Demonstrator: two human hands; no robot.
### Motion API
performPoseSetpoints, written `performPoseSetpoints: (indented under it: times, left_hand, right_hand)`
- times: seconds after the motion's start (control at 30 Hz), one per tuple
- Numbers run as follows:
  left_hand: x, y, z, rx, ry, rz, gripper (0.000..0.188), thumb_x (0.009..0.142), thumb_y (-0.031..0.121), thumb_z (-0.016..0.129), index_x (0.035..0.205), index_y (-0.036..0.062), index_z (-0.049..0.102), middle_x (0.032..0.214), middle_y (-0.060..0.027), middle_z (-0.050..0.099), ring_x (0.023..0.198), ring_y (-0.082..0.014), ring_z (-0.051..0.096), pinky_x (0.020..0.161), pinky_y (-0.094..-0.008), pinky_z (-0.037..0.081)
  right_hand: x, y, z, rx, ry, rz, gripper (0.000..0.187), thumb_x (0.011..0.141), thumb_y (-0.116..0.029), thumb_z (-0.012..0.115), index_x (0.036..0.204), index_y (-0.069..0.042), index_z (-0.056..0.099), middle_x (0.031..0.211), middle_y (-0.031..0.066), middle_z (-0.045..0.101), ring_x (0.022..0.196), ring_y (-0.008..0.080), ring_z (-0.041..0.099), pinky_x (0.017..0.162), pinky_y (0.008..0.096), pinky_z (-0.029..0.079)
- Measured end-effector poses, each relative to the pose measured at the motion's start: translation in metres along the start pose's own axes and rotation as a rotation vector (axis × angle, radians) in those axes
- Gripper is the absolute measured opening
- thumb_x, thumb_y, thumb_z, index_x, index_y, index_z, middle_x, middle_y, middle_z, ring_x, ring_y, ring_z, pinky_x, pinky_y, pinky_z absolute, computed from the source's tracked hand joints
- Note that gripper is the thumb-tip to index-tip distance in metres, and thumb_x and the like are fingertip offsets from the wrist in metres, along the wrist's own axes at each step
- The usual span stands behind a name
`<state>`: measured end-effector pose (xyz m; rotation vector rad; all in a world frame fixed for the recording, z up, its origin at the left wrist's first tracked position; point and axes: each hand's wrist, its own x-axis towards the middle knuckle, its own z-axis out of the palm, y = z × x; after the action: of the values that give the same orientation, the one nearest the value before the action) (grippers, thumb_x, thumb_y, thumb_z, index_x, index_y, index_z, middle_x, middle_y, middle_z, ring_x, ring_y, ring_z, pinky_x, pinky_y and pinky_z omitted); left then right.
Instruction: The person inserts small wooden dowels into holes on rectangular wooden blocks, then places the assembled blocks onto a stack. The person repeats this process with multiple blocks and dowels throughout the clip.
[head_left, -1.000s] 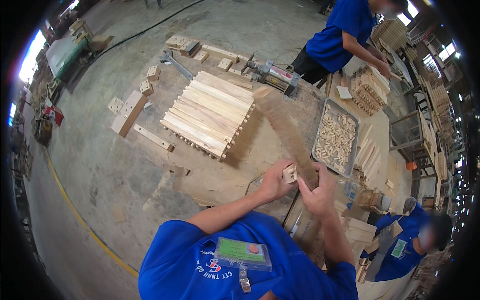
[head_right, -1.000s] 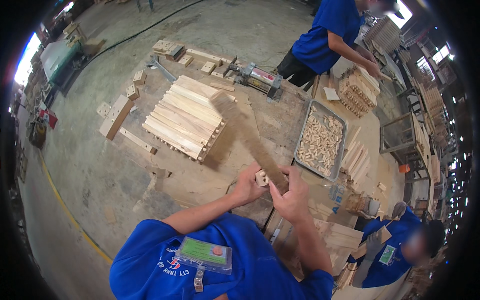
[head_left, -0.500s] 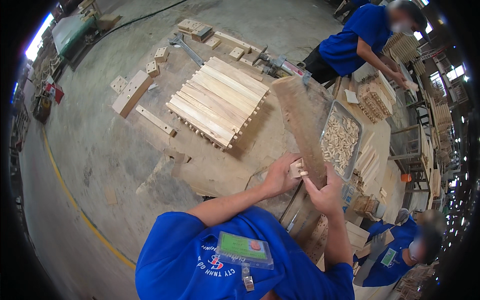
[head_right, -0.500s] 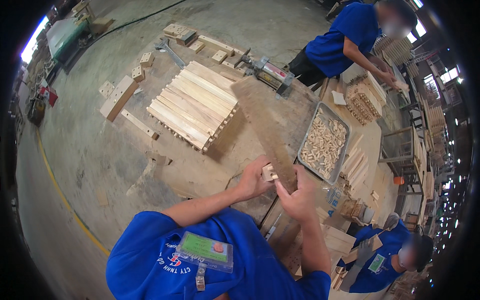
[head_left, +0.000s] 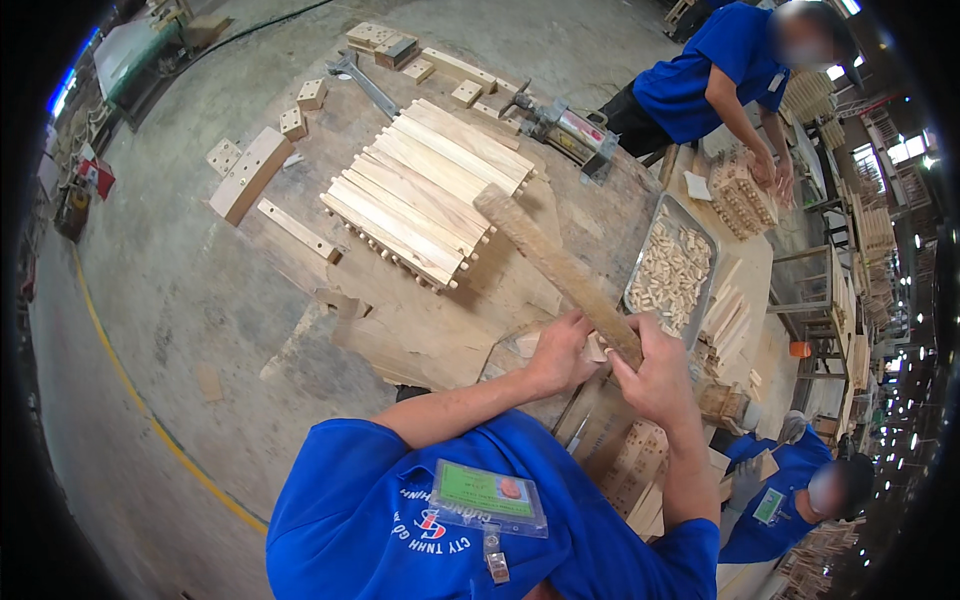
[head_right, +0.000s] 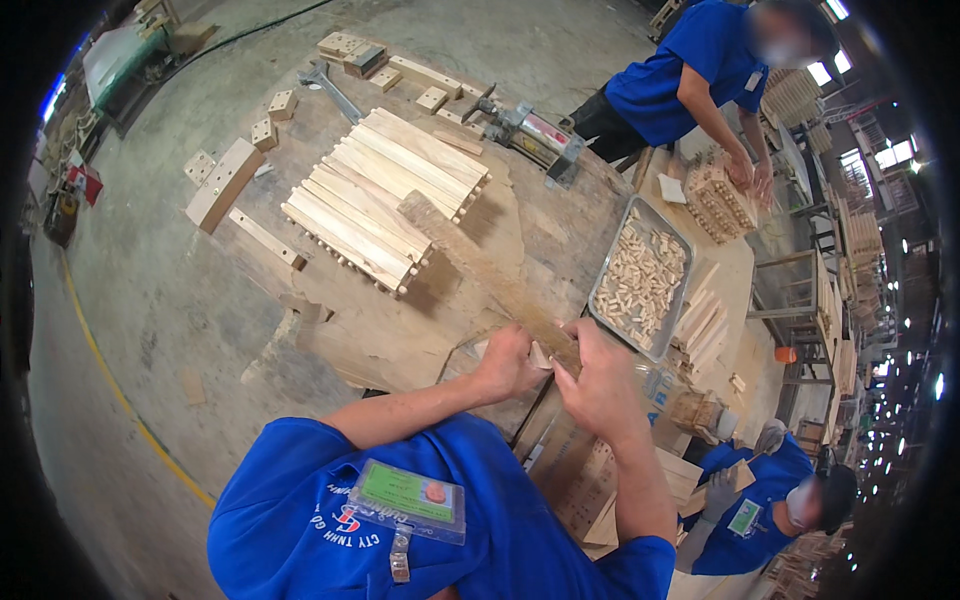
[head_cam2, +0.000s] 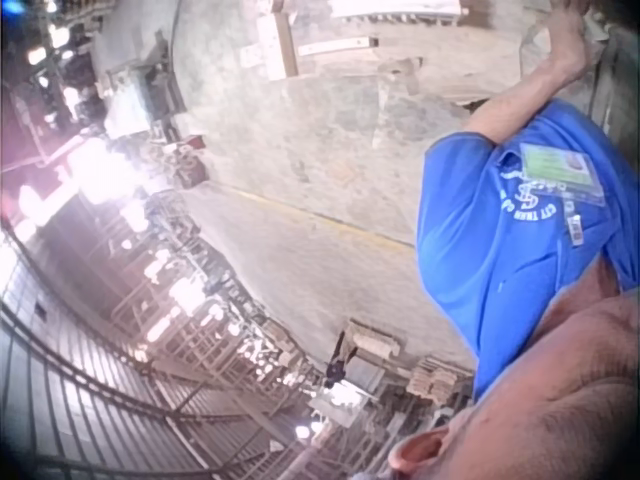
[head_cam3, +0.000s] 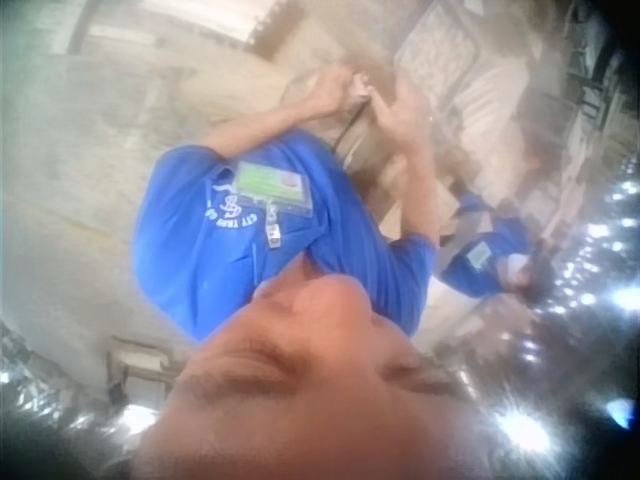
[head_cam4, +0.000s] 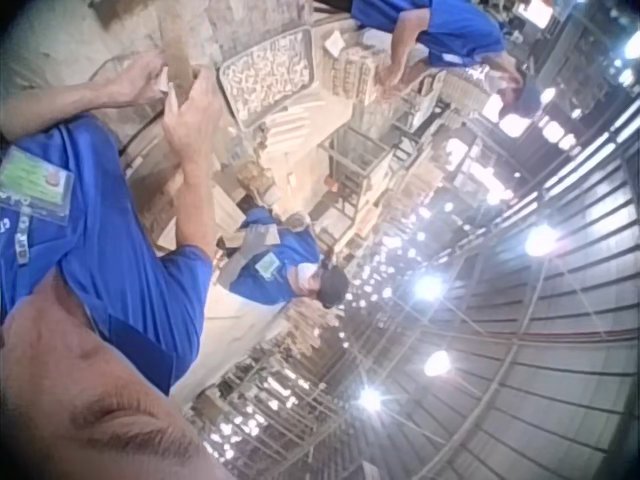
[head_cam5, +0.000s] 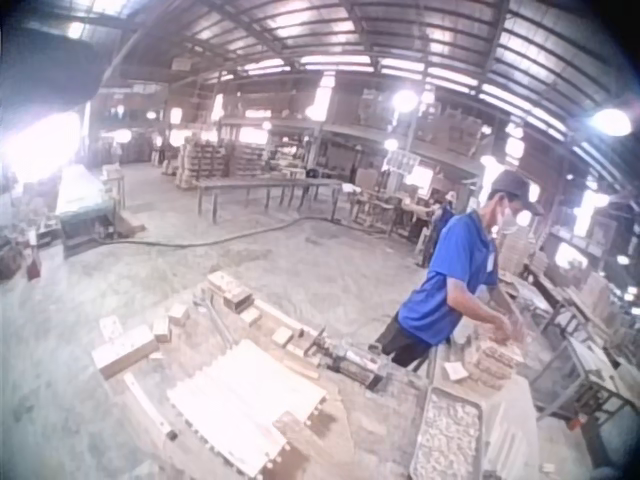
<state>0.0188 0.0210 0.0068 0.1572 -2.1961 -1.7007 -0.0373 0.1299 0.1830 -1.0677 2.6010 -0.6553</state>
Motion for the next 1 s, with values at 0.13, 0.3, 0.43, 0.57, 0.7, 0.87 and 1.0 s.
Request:
performPoseSetpoints:
  times: [0.13,0.3,0.43,0.57,0.7,0.87,1.0]
  left_hand:
    - [-0.003,-0.015,0.017,-0.052,0.022,0.054,0.048,0.079,0.016,0.082,0.123,0.0016,0.068,0.117,-0.0255,0.067,0.107,-0.0470,0.065,0.092,-0.0524,0.055]
    - [-0.002,-0.013,0.020,-0.052,0.109,0.093,0.050,0.077,0.015,0.083,0.122,0.0000,0.068,0.116,-0.0262,0.066,0.107,-0.0466,0.065,0.092,-0.0535,0.055]
    - [0.000,-0.006,0.012,-0.022,0.103,0.061,0.047,0.080,0.011,0.081,0.125,0.0052,0.069,0.114,-0.0213,0.070,0.107,-0.0444,0.068,0.091,-0.0495,0.055]
    - [0.002,-0.004,0.002,-0.018,0.159,0.131,0.058,0.075,0.013,0.084,0.129,0.0027,0.065,0.114,-0.0211,0.067,0.108,-0.0434,0.066,0.090,-0.0506,0.055]
    - [0.005,0.002,-0.003,-0.099,0.198,0.111,0.059,0.077,0.010,0.085,0.132,0.0051,0.065,0.113,-0.0174,0.068,0.107,-0.0399,0.068,0.091,-0.0465,0.056]
    - [0.005,-0.001,-0.007,-0.098,0.248,0.029,0.054,0.080,0.011,0.089,0.130,0.0068,0.068,0.113,-0.0147,0.071,0.103,-0.0346,0.071,0.090,-0.0399,0.057]
    - [0.008,0.000,-0.009,-0.079,0.243,0.027,0.052,0.081,0.011,0.089,0.129,0.0072,0.069,0.111,-0.0138,0.071,0.101,-0.0333,0.072,0.089,-0.0394,0.057]
  right_hand:
    - [0.003,-0.009,-0.003,-0.110,-0.087,0.010,0.040,0.083,-0.004,0.079,0.118,-0.001,0.060,0.103,0.0264,0.072,0.098,0.0483,0.070,0.082,0.0520,0.055]
    - [0.003,-0.013,0.005,-0.153,-0.060,0.041,0.044,0.082,-0.003,0.079,0.120,0.000,0.059,0.107,0.0263,0.072,0.100,0.0489,0.070,0.084,0.0537,0.055]
    - [0.001,-0.006,0.011,-0.098,0.026,0.021,0.037,0.083,-0.006,0.079,0.115,0.000,0.061,0.098,0.0247,0.071,0.092,0.0461,0.070,0.080,0.0498,0.055]
    - [0.002,0.001,0.012,0.031,0.152,-0.121,0.039,0.084,-0.008,0.079,0.118,0.001,0.063,0.098,0.0172,0.070,0.085,0.0358,0.071,0.080,0.0465,0.055]
    - [-0.011,0.012,0.009,0.236,0.217,-0.014,0.040,0.092,-0.014,0.077,0.127,0.000,0.061,0.108,0.0133,0.068,0.081,0.0240,0.070,0.074,0.0374,0.057]
    - [-0.063,-0.006,-0.003,0.813,0.492,0.124,0.051,0.107,-0.029,0.065,0.145,0.000,0.047,0.110,0.0151,0.067,0.075,0.0154,0.067,0.063,0.0274,0.053]
    - [-0.094,0.023,0.026,0.585,0.441,-0.057,0.045,0.110,-0.030,0.058,0.140,0.002,0.045,0.106,0.0145,0.067,0.070,0.0180,0.066,0.059,0.0289,0.051]
